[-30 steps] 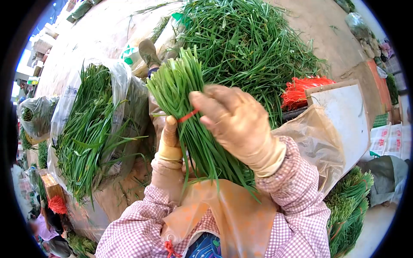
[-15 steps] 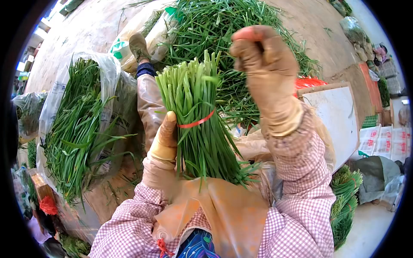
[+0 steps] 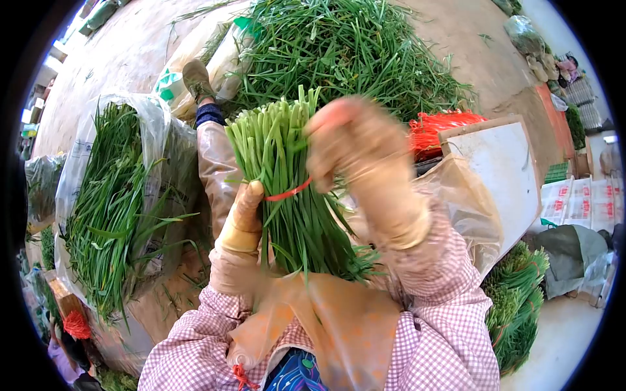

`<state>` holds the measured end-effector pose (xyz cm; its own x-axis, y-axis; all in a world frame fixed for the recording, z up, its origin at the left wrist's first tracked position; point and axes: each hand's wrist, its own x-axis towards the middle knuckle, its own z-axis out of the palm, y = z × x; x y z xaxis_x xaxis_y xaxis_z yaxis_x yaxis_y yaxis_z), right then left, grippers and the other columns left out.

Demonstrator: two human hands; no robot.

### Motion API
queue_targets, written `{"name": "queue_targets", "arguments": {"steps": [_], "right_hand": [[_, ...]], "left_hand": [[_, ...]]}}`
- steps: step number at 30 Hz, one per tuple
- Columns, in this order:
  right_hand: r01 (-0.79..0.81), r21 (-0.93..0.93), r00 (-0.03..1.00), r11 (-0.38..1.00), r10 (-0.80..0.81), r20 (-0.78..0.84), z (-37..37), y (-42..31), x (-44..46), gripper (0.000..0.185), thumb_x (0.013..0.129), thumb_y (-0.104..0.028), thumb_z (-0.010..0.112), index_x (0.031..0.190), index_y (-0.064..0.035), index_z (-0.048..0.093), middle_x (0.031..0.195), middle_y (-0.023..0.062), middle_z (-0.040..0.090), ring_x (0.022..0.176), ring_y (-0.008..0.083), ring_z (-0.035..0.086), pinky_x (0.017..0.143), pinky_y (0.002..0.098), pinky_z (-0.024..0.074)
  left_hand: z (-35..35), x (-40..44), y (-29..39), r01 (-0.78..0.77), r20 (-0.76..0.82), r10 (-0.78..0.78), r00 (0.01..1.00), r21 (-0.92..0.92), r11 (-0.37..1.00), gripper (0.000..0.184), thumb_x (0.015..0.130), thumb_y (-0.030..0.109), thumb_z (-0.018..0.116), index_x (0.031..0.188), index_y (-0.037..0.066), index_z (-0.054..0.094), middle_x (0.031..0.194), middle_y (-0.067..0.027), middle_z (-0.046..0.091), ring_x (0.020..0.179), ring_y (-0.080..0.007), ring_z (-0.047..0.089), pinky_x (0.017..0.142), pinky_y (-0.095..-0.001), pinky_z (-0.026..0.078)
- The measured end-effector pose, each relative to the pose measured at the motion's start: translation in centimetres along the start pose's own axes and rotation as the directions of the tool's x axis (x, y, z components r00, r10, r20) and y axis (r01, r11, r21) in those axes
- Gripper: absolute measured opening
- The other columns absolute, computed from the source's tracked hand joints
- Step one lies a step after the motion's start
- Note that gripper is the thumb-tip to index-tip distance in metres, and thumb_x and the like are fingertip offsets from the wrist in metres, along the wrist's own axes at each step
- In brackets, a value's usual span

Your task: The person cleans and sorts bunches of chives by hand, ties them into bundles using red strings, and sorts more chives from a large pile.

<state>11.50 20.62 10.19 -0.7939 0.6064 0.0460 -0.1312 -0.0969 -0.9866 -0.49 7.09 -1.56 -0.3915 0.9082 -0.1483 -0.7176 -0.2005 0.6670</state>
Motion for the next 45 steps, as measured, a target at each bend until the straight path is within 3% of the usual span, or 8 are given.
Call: {"name": "queue_targets", "arguments": {"steps": [4,6,13,22,28,40,42,45], "right_hand": [[0.366,0.196,0.878,0.910,-0.267,-0.398,-4.2,-1.8,1.8,0.017,0.093,-0.019,0.058,0.101,-0.0043,0.057,0.071,0.0031,0.061,0.054,0.0113,0.055,0.052,0.0258,0.0487],[0.243,-0.321,0.906,0.915,-0.332,-0.262,-4.2,-1.6,2.0,0.016,0.090,-0.016,0.062,0.102,-0.0056,0.058,0.075,0.0039,0.063,0.057,0.0100,0.055,0.054,0.0224,0.0478],[-0.069,-0.619,0.997,0.782,0.044,-0.056,0.0,1.1,0.4,0.026,0.086,-0.016,0.068,0.105,-0.0001,0.058,0.073,0.0060,0.062,0.062,0.0083,0.057,0.059,0.0222,0.0462],[-0.023,-0.376,0.999,0.926,0.008,-0.041,-1.4,2.2,0.5,0.019,0.086,-0.010,0.066,0.100,0.0015,0.061,0.081,0.0020,0.065,0.073,0.0065,0.055,0.068,0.0231,0.0486],[-0.112,-0.729,0.983,0.675,0.182,0.017,-1.0,0.1,-0.3,0.026,0.087,-0.022,0.067,0.098,0.0004,0.062,0.068,0.0090,0.062,0.060,0.0112,0.055,0.056,0.0259,0.0455],[0.300,-0.212,0.896,0.930,-0.351,-0.272,-7.1,0.1,1.9,0.014,0.092,-0.019,0.059,0.089,-0.0055,0.061,0.070,0.0032,0.062,0.052,0.0092,0.054,0.047,0.0227,0.0453],[0.037,-0.326,0.983,0.945,-0.093,-0.158,-4.0,-0.1,-0.2,0.014,0.091,-0.017,0.060,0.099,-0.0046,0.060,0.075,0.0022,0.063,0.055,0.0097,0.055,0.050,0.0249,0.0480],[0.374,-0.643,0.923,0.669,-0.338,0.184,-0.6,4.1,-2.9,0.031,0.085,-0.017,0.067,0.112,-0.0067,0.057,0.078,0.0049,0.062,0.057,0.0158,0.057,0.051,0.0287,0.0485]], "left_hand": [[-0.4,0.0,-0.2,0.019,0.011,-0.019,1.000,-0.001,1.000,0.092,0.066,0.047,0.080,0.137,0.005,0.038,0.125,-0.0106,0.054,0.110,-0.0235,0.056,0.096,-0.0371,0.045],[-0.2,0.0,-0.3,-0.026,-0.002,0.026,1.000,0.037,0.999,0.093,0.065,0.046,0.080,0.137,0.005,0.037,0.125,-0.0103,0.054,0.111,-0.0234,0.055,0.097,-0.0373,0.044],[0.8,-0.1,0.0,-0.010,0.024,0.008,1.000,0.098,0.995,0.093,0.065,0.042,0.082,0.136,0.002,0.038,0.125,-0.0109,0.054,0.111,-0.0231,0.054,0.098,-0.0374,0.043],[2.2,-0.4,1.0,-0.061,0.042,0.055,0.998,0.176,0.983,0.081,0.067,0.025,0.081,0.132,0.001,0.041,0.119,-0.0126,0.059,0.102,-0.0228,0.061,0.089,-0.0356,0.049],[1.8,-0.3,1.0,-0.039,0.037,0.032,0.999,0.198,0.979,0.085,0.065,0.023,0.082,0.135,0.001,0.038,0.122,-0.0106,0.057,0.109,-0.0220,0.056,0.095,-0.0354,0.044],[1.2,-0.3,1.1,-0.024,0.080,0.003,0.997,0.252,0.967,0.092,0.069,0.043,0.079,0.139,0.002,0.035,0.129,-0.0113,0.052,0.115,-0.0242,0.052,0.099,-0.0379,0.041],[0.9,0.0,0.6,-0.022,0.030,0.018,0.999,0.121,0.992,0.089,0.073,0.049,0.074,0.139,0.003,0.035,0.128,-0.0112,0.052,0.113,-0.0249,0.053,0.098,-0.0382,0.043],[0.4,-0.1,0.0,-0.022,0.010,0.021,1.000,0.123,0.992,0.079,0.077,0.044,0.072,0.136,0.003,0.038,0.126,-0.0105,0.053,0.112,-0.0229,0.054,0.098,-0.0371,0.043]]}}
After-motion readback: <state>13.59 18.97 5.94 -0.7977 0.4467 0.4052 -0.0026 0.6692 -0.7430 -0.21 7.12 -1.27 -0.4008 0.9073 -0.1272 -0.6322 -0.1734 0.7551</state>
